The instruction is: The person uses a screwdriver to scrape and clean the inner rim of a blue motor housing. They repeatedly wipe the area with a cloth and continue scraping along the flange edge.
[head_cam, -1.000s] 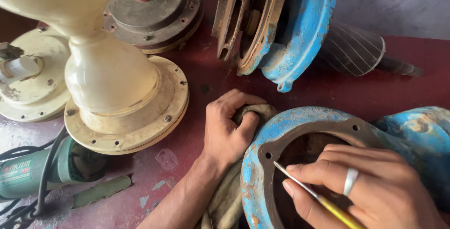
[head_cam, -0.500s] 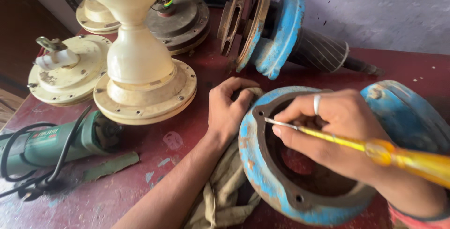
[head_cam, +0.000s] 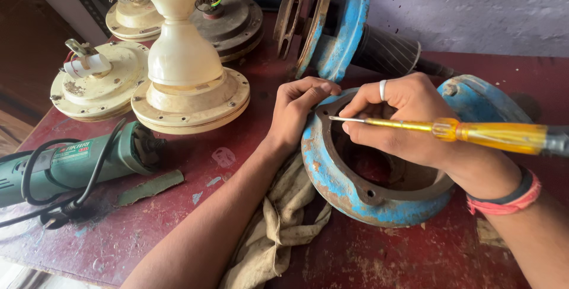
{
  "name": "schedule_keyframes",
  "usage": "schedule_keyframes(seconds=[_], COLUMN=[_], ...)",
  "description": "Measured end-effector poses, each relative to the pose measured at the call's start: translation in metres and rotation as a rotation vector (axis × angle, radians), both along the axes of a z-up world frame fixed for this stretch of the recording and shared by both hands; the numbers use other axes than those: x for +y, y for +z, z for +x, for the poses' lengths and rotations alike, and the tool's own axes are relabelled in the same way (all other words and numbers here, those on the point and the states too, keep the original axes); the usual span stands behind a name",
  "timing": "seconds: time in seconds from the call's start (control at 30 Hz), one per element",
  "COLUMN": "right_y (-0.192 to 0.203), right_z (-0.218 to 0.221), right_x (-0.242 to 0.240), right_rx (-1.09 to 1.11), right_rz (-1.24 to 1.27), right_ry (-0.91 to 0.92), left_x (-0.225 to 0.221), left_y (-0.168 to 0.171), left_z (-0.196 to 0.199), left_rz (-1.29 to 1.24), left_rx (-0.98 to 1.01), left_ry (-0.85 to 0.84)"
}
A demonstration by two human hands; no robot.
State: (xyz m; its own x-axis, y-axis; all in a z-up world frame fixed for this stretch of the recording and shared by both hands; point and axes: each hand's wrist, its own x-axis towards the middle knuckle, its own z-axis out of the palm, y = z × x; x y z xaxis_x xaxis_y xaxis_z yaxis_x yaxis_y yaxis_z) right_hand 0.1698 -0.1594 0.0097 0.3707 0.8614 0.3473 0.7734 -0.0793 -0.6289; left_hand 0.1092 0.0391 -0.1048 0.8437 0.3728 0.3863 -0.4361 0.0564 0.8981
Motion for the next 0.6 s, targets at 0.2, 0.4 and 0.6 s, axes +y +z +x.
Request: schedule_keyframes(seconds=[0.2, 0.4, 0.6], right_y=[-0.001, -0.004, 0.007], right_z=[0.001, 0.002, 0.001], right_x=[0.002, 0.003, 0.003], right_rx=[-0.021, -0.028, -0.112], right_rz=[0.073, 0.109, 0.121], right_ry=[-0.011, 0.008, 0.091], left_x=[-0.002, 0.001, -0.001], left_y=[0.005, 0.003, 0.003], left_z=[0.002, 0.003, 0.002], left_rz=[-0.019, -0.040, -0.099], left_rx=[0.042, 0.060, 0.048], left_ry=[-0.023, -0.028, -0.058])
